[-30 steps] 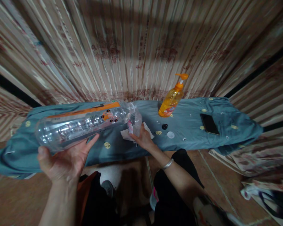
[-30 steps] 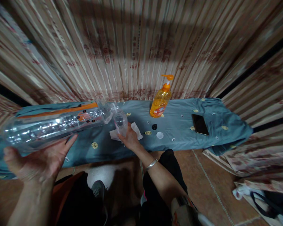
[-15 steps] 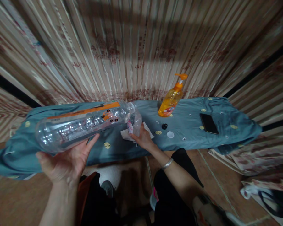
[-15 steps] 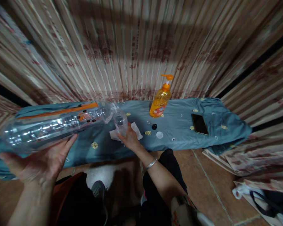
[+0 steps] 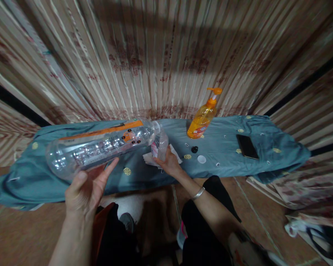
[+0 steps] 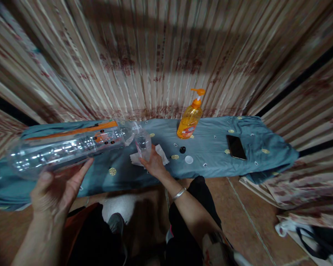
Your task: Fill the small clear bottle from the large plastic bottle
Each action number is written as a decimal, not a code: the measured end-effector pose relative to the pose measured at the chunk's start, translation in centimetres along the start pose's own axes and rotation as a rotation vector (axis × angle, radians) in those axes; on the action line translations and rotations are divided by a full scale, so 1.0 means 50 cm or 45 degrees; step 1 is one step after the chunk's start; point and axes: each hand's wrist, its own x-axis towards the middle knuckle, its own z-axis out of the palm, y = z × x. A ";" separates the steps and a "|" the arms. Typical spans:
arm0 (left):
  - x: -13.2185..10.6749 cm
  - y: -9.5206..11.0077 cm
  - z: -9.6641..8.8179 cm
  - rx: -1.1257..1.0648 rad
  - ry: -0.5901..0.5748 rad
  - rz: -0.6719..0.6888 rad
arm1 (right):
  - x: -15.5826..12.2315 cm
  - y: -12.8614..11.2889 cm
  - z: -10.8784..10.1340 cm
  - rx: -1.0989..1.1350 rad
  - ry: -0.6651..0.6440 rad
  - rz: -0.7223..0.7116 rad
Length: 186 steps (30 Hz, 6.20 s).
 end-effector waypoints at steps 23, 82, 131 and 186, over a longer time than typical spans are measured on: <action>0.006 -0.002 -0.001 0.038 0.056 -0.049 | -0.002 -0.002 0.006 0.011 0.016 -0.003; 0.004 0.005 -0.002 0.141 0.067 -0.071 | -0.003 -0.007 0.009 -0.086 0.014 -0.010; 0.002 0.006 0.004 0.137 0.081 -0.051 | -0.007 -0.033 0.002 -0.053 0.035 0.053; 0.010 0.000 -0.010 0.048 0.068 -0.033 | -0.006 -0.025 0.016 -0.101 0.072 -0.004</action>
